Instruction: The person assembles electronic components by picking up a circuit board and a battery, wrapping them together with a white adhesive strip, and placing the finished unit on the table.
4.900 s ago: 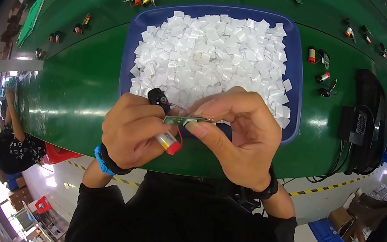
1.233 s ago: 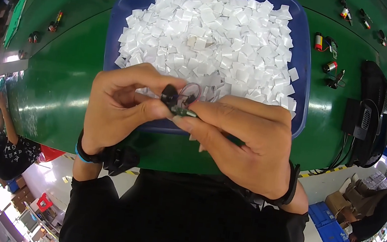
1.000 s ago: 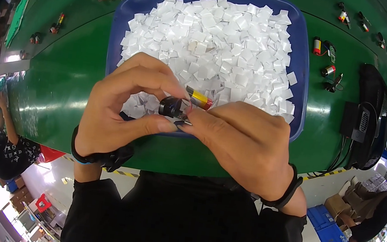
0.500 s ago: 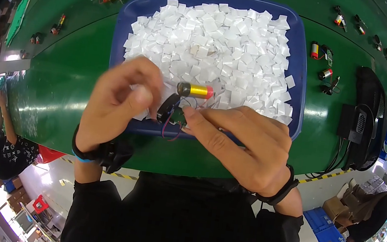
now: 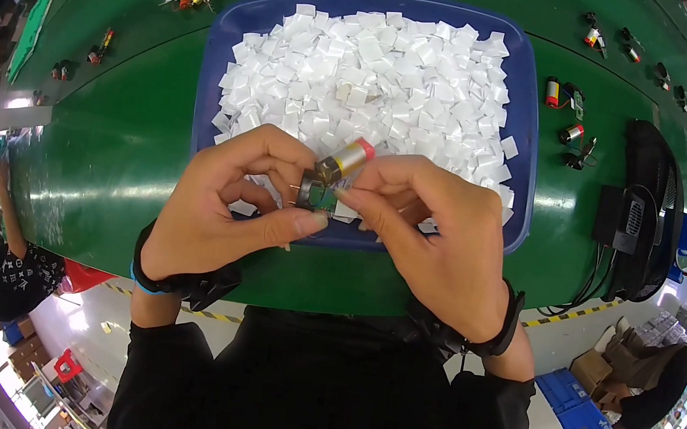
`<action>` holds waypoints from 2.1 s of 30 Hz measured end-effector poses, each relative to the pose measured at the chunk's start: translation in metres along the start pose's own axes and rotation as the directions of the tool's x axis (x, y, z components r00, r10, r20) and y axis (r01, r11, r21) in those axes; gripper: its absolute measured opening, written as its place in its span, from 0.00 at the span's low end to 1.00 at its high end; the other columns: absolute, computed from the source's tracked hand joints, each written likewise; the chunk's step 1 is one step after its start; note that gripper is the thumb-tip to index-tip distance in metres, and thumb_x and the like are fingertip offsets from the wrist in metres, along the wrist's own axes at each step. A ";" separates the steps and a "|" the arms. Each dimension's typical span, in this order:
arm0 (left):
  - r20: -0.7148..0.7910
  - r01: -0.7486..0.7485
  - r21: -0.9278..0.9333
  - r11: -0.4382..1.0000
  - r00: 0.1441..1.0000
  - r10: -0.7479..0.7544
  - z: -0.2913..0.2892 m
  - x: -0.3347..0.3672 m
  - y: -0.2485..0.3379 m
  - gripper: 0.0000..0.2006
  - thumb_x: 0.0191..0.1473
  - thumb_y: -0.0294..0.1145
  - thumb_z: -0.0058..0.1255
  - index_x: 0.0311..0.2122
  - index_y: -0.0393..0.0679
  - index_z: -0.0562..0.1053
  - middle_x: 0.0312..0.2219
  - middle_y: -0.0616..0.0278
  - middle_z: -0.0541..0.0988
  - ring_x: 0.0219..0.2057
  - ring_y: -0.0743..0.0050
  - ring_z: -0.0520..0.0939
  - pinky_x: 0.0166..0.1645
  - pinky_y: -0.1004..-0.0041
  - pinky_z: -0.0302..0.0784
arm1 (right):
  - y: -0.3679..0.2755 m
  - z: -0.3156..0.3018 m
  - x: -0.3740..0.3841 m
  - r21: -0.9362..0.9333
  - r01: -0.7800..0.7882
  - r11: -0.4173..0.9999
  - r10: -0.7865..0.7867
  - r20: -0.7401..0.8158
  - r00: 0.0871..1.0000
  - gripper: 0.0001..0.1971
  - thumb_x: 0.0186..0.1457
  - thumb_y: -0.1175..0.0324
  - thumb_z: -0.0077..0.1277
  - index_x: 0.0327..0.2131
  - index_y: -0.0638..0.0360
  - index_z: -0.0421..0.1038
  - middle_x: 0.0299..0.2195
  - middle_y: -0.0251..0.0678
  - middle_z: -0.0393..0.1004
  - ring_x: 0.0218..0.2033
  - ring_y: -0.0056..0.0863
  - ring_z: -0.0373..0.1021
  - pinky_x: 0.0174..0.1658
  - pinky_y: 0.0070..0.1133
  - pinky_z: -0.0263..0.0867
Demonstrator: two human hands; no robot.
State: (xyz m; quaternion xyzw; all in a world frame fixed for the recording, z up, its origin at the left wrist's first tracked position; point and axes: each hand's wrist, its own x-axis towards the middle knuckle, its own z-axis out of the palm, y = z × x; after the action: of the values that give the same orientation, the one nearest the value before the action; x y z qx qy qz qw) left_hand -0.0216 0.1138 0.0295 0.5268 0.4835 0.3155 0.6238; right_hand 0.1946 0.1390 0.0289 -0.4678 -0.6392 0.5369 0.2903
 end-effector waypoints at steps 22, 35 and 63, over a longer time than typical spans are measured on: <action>-0.058 -0.011 0.004 1.000 0.998 0.011 -0.003 0.002 0.003 0.18 0.53 0.22 0.56 0.49 0.37 0.67 0.36 0.61 0.75 0.36 0.79 0.78 0.37 0.77 0.77 | 0.002 -0.014 0.021 -0.177 0.370 0.912 -0.352 0.125 0.928 0.14 0.52 0.79 0.55 0.44 0.65 0.72 0.38 0.41 0.74 0.39 0.29 0.73 0.43 0.21 0.70; -0.193 -0.206 0.032 0.978 0.959 0.209 0.013 0.007 -0.014 0.14 0.52 0.27 0.59 0.43 0.41 0.70 0.38 0.60 0.78 0.37 0.72 0.80 0.36 0.73 0.77 | 0.002 -0.004 0.012 -0.131 0.346 0.929 -0.349 -0.005 0.937 0.14 0.50 0.79 0.58 0.42 0.66 0.72 0.35 0.37 0.73 0.36 0.24 0.71 0.40 0.20 0.69; -0.089 -0.340 0.332 0.880 0.917 0.388 0.016 0.004 -0.012 0.16 0.54 0.17 0.48 0.48 0.41 0.69 0.30 0.58 0.77 0.26 0.73 0.78 0.28 0.76 0.71 | -0.003 -0.015 0.015 -0.226 0.448 0.865 -0.421 0.159 0.893 0.14 0.37 0.78 0.66 0.31 0.60 0.75 0.32 0.38 0.76 0.35 0.32 0.70 0.39 0.25 0.64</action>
State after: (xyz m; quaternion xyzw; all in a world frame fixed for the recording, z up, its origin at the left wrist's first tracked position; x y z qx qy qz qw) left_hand -0.0068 0.1092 0.0166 0.6739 0.4654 0.3872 0.4236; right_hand 0.2009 0.1592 0.0339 -0.3164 -0.8065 0.3938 0.3071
